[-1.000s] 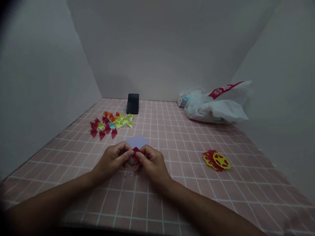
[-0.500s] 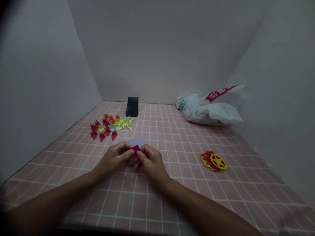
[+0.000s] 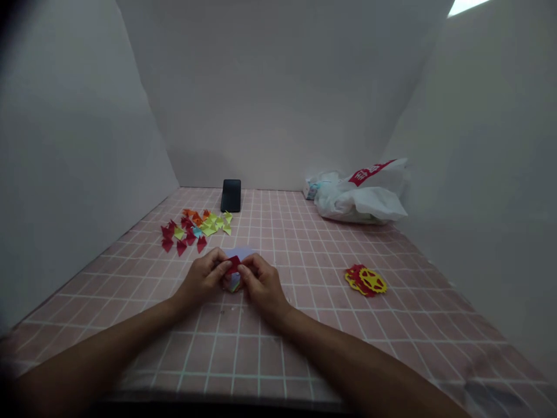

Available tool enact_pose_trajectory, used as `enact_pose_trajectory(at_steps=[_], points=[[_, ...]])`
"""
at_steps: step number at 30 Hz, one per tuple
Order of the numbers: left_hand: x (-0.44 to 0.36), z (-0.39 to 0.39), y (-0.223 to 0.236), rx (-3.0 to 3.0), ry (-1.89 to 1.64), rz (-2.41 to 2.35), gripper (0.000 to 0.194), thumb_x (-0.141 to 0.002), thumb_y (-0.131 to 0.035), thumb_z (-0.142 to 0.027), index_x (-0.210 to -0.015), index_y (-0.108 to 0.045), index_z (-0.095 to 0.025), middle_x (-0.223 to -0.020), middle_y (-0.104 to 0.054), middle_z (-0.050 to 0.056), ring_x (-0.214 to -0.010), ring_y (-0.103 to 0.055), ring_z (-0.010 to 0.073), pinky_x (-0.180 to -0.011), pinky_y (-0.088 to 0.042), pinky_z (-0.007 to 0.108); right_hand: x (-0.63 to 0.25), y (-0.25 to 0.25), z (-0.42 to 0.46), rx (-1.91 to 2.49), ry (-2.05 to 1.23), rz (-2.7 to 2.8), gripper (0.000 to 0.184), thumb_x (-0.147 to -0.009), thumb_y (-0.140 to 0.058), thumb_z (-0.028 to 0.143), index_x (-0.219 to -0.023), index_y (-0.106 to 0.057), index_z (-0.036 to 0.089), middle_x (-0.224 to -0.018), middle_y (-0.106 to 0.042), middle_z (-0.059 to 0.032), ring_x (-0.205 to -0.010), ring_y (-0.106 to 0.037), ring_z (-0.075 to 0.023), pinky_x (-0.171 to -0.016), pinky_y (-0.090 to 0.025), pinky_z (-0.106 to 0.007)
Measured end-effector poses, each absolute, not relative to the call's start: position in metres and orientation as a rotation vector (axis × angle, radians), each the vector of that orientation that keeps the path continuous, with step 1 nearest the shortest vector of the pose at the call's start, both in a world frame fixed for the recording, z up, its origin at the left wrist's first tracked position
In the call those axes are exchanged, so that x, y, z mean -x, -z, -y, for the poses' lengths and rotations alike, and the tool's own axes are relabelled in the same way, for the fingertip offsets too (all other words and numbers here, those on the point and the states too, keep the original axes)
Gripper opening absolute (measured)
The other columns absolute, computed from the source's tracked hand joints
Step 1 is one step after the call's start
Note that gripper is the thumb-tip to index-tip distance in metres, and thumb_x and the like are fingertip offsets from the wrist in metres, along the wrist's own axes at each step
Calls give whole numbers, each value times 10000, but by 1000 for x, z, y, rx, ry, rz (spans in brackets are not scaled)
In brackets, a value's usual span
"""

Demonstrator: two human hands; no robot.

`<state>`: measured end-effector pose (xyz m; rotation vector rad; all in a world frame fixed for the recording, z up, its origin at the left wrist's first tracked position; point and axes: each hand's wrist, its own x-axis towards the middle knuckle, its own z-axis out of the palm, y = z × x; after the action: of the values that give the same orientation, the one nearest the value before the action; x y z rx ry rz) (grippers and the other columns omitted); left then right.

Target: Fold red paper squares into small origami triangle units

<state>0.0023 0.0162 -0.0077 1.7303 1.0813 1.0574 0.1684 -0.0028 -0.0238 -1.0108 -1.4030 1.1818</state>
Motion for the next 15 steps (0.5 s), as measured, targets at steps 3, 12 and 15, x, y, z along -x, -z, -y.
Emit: enact_pose_trajectory(at_steps=[3, 12, 15], points=[[-2, -18, 10, -1817, -1047, -1066, 142, -850, -596, -280, -748, -570, -186, -619, -599, -28, -548, -563, 129, -554, -416, 231, -168, 25, 1, 988, -1191, 1401, 185, -890, -582, 390, -892, -559, 207, -606, -546, 51, -430, -473, -95, -406, -374, -209], [-5, -16, 11, -1837, -1012, -1049, 192, -874, -541, -322, -746, -580, -184, -612, -614, -12, -539, -574, 146, -551, -436, 246, -170, 25, 0, 1029, -1200, 1439, 165, -882, -573, 339, -788, -538, 208, -575, -547, 46, -419, -496, -95, -404, -386, -205], [-4, -18, 9, -1807, -986, -1048, 205, -864, -550, -342, -727, -555, -191, -557, -598, -27, -472, -559, 139, -506, -423, 239, -172, 15, -5, 1056, -1290, 1464, 137, -888, -540, 313, -802, -524, 207, -540, -532, 62, -375, -475, -89, -362, -366, -192]])
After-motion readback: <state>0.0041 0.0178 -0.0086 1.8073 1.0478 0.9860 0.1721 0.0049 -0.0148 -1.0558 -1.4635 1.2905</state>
